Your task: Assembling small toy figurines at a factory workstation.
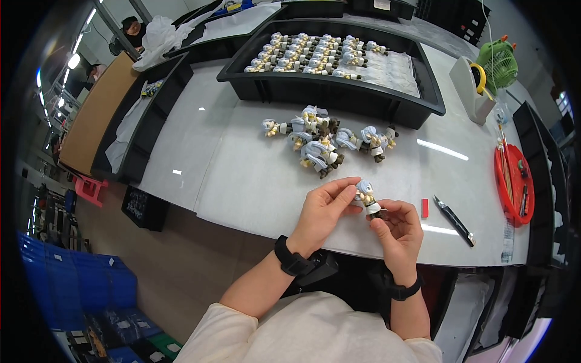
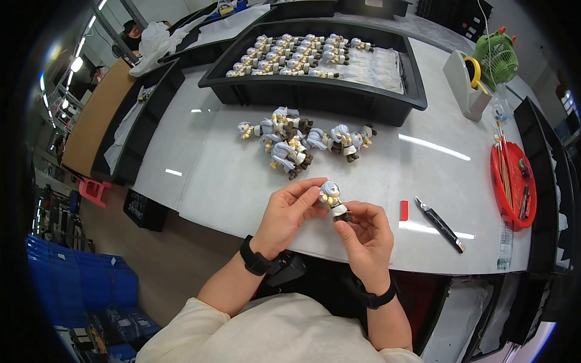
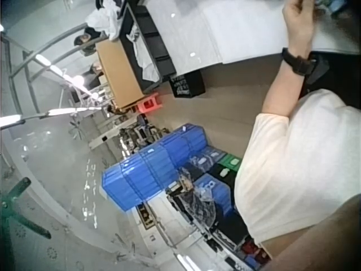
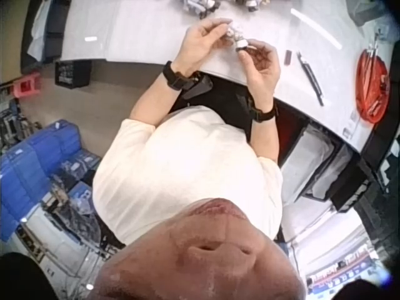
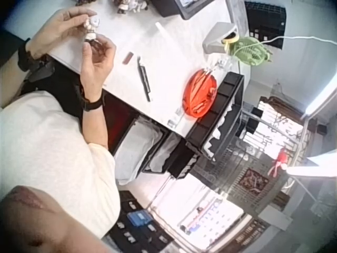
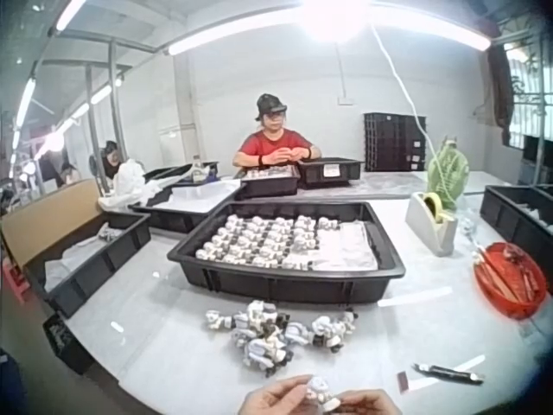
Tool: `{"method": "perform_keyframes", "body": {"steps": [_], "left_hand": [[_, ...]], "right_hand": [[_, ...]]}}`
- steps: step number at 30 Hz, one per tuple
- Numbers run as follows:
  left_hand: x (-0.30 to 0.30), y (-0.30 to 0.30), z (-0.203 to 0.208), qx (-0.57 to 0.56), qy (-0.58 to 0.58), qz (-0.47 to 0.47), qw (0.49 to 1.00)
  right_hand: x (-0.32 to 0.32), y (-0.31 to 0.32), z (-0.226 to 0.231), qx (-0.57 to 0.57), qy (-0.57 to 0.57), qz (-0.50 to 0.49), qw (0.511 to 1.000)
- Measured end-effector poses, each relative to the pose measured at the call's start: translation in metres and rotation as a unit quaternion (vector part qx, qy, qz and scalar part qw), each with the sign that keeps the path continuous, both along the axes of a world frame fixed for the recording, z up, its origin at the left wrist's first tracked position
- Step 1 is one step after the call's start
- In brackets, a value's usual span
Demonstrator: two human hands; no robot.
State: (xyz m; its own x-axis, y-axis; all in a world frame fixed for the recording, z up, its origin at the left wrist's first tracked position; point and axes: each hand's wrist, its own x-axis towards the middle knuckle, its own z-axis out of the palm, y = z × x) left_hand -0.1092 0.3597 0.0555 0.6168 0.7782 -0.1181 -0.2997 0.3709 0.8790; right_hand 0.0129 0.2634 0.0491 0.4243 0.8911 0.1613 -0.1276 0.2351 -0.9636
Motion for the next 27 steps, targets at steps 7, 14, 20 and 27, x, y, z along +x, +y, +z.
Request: {"method": "perform_keyframes", "body": {"steps": [7,14,20,27], "left_hand": [[0.0006,0.0,-0.0038,-0.015,-0.009,-0.001,1.0],[0.0003,-0.0004,-0.0043,0.002,0.003,0.004,1.0],[0.0019,-0.0033,0.0004,0.052,0.034,0.004,0.998],[0.0008,-0.0021,-0.0005,0.037,0.028,0.009,0.999]], "right_hand": [[-0.0001,0.0007,-0.0022,-0.002,-0.037,-0.012,0.999],[-0.0004,0.0017,-0.0024,0.006,-0.058,-0.017,0.998],[0.0003,0.0021,-0.0046,0.038,-0.112,-0.056,0.991],[0.0006,0.0035,-0.0027,0.054,-0.171,-0.05,0.982]]}}
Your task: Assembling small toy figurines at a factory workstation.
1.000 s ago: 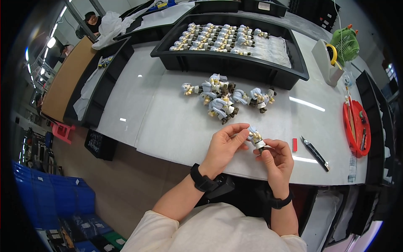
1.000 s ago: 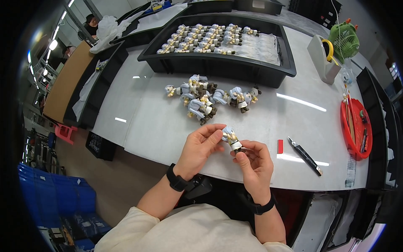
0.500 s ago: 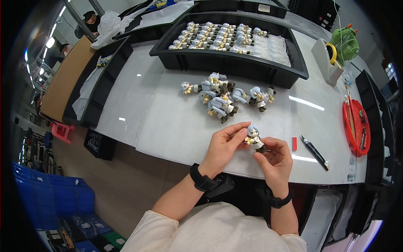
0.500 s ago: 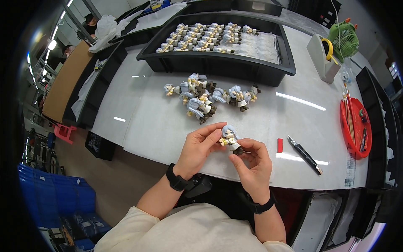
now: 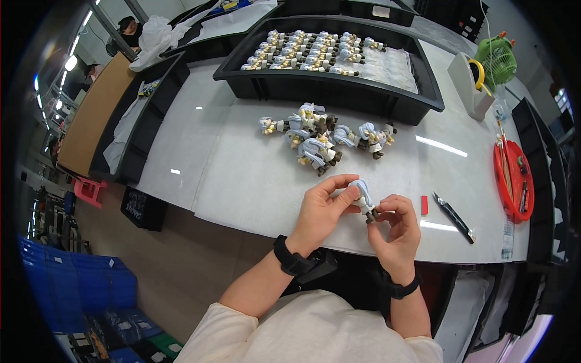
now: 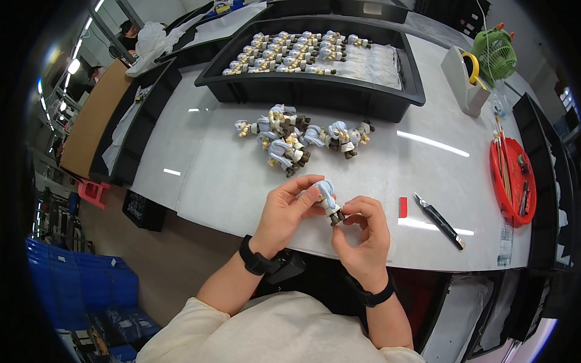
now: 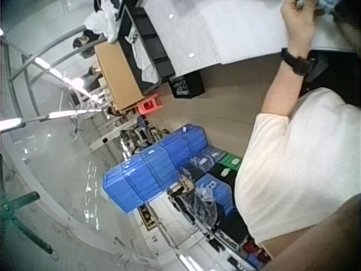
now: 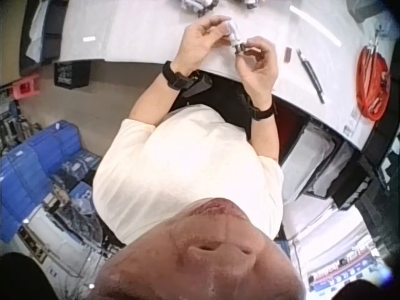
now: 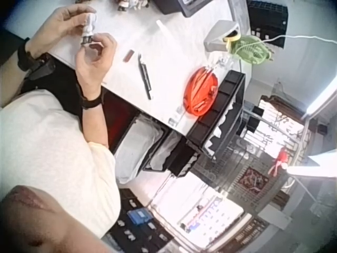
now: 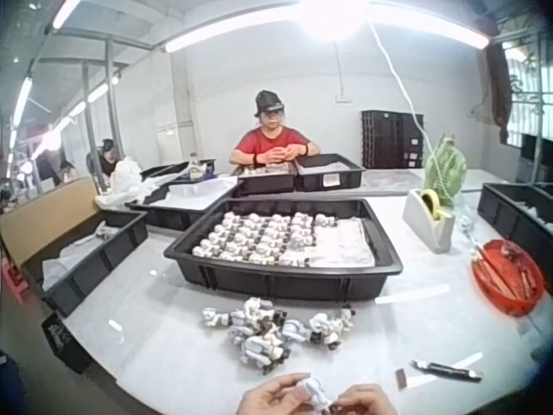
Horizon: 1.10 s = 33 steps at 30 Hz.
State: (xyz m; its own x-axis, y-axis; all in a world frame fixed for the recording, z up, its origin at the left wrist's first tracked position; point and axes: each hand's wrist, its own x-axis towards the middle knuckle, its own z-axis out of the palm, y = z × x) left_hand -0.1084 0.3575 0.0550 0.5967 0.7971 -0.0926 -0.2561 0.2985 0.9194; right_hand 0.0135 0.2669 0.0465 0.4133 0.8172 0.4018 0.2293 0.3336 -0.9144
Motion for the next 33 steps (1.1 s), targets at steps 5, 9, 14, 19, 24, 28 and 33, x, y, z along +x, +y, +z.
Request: {"method": "perform_keyframes", "body": {"steps": [5,9,14,19,24,28,33], "left_hand": [[-0.0017,0.0028,-0.0026,-0.044,-0.045,-0.011,0.998],[-0.003,0.003,-0.002,-0.067,-0.067,-0.019,0.995],[-0.0035,0.0039,-0.0032,-0.07,-0.069,-0.025,0.995],[-0.0032,0.0037,-0.0007,-0.079,-0.056,-0.029,0.995],[-0.003,0.0034,0.0008,-0.083,-0.039,-0.029,0.995],[-0.004,0.0035,0.0003,-0.085,-0.036,-0.029,0.995],[-0.0033,0.0045,0.0016,-0.111,-0.07,-0.031,0.991]], "right_hand": [[-0.0014,-0.0008,0.0056,-0.013,0.015,0.014,1.0],[-0.0028,-0.0005,0.0032,-0.033,0.035,0.011,0.999],[-0.0037,-0.0012,0.0045,-0.043,0.041,0.012,0.998],[-0.0033,-0.0021,0.0033,-0.041,0.055,0.008,0.998],[-0.0027,-0.0031,0.0031,-0.039,0.052,0.01,0.998],[-0.0033,-0.0026,0.0025,-0.038,0.055,0.01,0.998],[-0.0015,-0.0023,0.0024,-0.042,0.035,0.01,0.998]]}}
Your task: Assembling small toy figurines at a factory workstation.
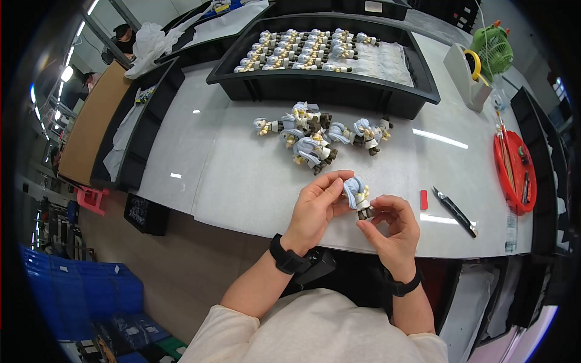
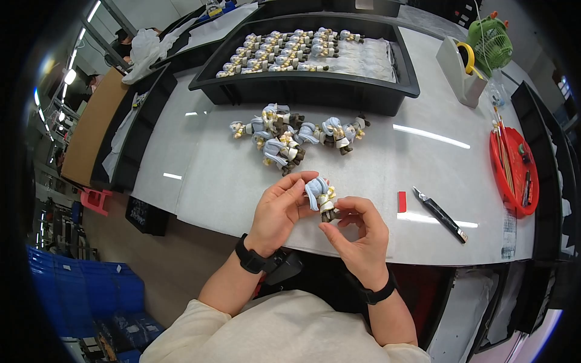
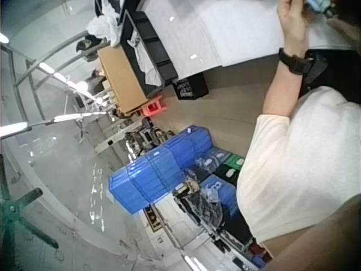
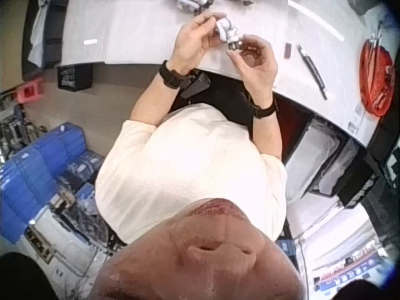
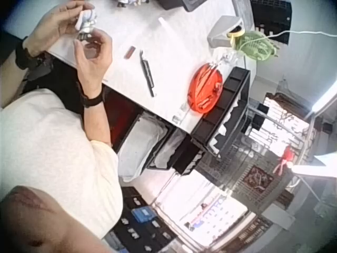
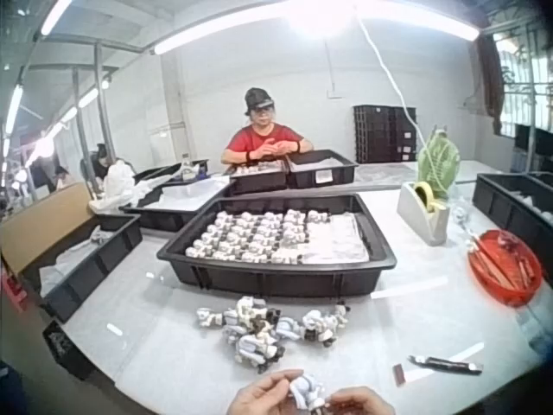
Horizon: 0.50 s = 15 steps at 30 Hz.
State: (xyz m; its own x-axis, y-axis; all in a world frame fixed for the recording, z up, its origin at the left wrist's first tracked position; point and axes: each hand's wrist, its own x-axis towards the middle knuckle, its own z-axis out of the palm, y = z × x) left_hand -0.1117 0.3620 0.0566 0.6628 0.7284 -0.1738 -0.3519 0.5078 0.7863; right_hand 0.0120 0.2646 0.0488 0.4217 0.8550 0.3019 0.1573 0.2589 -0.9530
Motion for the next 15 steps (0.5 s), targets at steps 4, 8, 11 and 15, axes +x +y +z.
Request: {"method": "perform_keyframes", "body": {"steps": [4,8,11,15], "left_hand": [[0.001,0.0001,0.0003,0.016,-0.005,0.0,1.0],[0.0016,-0.0013,0.0041,0.016,-0.014,0.005,1.0],[-0.0001,-0.002,0.0018,0.036,-0.005,0.006,0.999],[-0.0046,-0.0007,0.0004,0.069,-0.008,-0.009,0.998]], "right_hand": [[0.0007,0.0003,0.0015,-0.004,-0.018,-0.003,1.0],[0.0016,0.0001,0.0002,-0.01,-0.019,-0.001,1.0],[0.0001,0.0,0.0019,-0.014,-0.025,-0.003,1.0],[-0.0053,0.0017,0.0045,-0.011,0.004,-0.003,1.0]]}}
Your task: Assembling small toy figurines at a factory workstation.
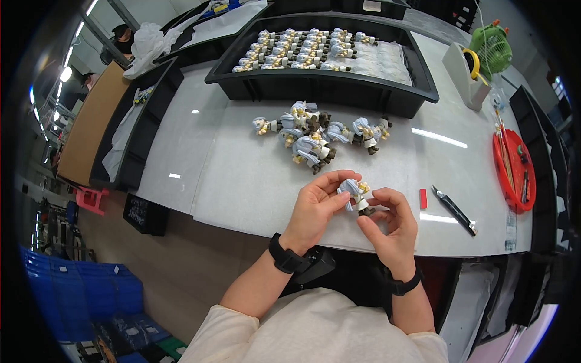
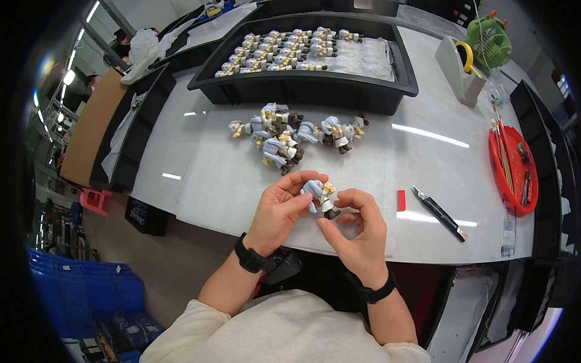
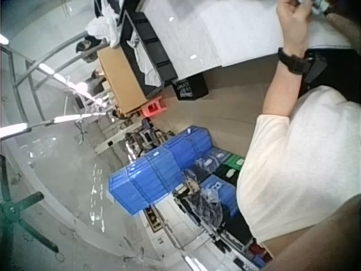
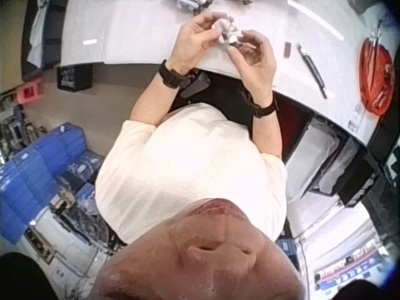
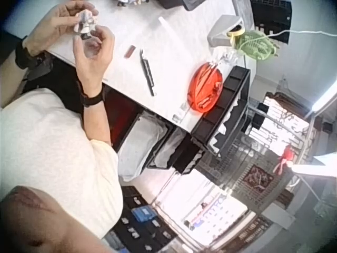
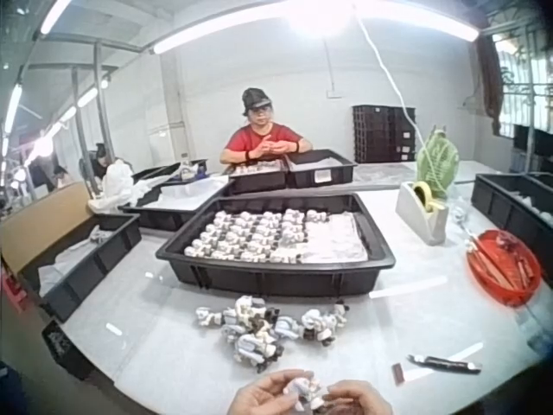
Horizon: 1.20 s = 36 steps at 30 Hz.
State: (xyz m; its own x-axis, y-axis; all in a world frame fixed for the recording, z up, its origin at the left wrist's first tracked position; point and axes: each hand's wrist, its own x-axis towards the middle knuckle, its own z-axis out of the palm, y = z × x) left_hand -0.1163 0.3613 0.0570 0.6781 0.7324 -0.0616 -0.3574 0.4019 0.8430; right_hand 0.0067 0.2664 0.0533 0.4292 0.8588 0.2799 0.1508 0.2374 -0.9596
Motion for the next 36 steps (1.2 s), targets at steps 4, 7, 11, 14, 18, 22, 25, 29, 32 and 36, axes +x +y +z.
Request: {"method": "perform_keyframes", "body": {"steps": [4,7,11,14,18,22,25,29,32,36], "left_hand": [[0.001,0.0,0.0,0.027,0.003,-0.037,0.999],[0.008,-0.002,-0.002,0.067,0.017,-0.029,0.997],[0.007,-0.009,0.003,0.098,0.058,-0.003,0.994],[0.01,-0.008,-0.002,0.12,0.023,0.008,0.993],[0.011,-0.008,-0.004,0.121,0.06,0.008,0.991],[0.009,-0.007,-0.004,0.127,0.081,0.022,0.988],[0.012,-0.008,-0.005,0.132,0.082,0.005,0.988],[0.011,-0.005,-0.007,0.131,0.076,-0.008,0.988],[0.014,-0.005,-0.006,0.13,0.069,-0.011,0.989],[0.011,-0.001,0.0,0.129,0.09,0.029,0.987]], "right_hand": [[0.001,-0.002,0.008,-0.095,0.121,0.011,0.988],[0.011,-0.002,-0.001,-0.045,0.014,0.031,0.998],[0.021,-0.01,0.003,-0.019,0.071,0.123,0.99],[0.042,-0.045,0.017,0.019,0.126,0.072,0.989],[0.109,-0.138,0.019,0.156,0.094,-0.28,0.943],[0.204,-0.246,-0.032,-0.022,-0.025,-0.529,0.848],[0.263,-0.329,-0.109,-0.261,-0.03,-0.499,0.826],[0.282,-0.337,-0.157,-0.465,-0.087,-0.432,0.768],[0.302,-0.345,-0.201,-0.472,-0.078,-0.434,0.763],[0.306,-0.321,-0.222,-0.481,-0.127,-0.404,0.768]]}}
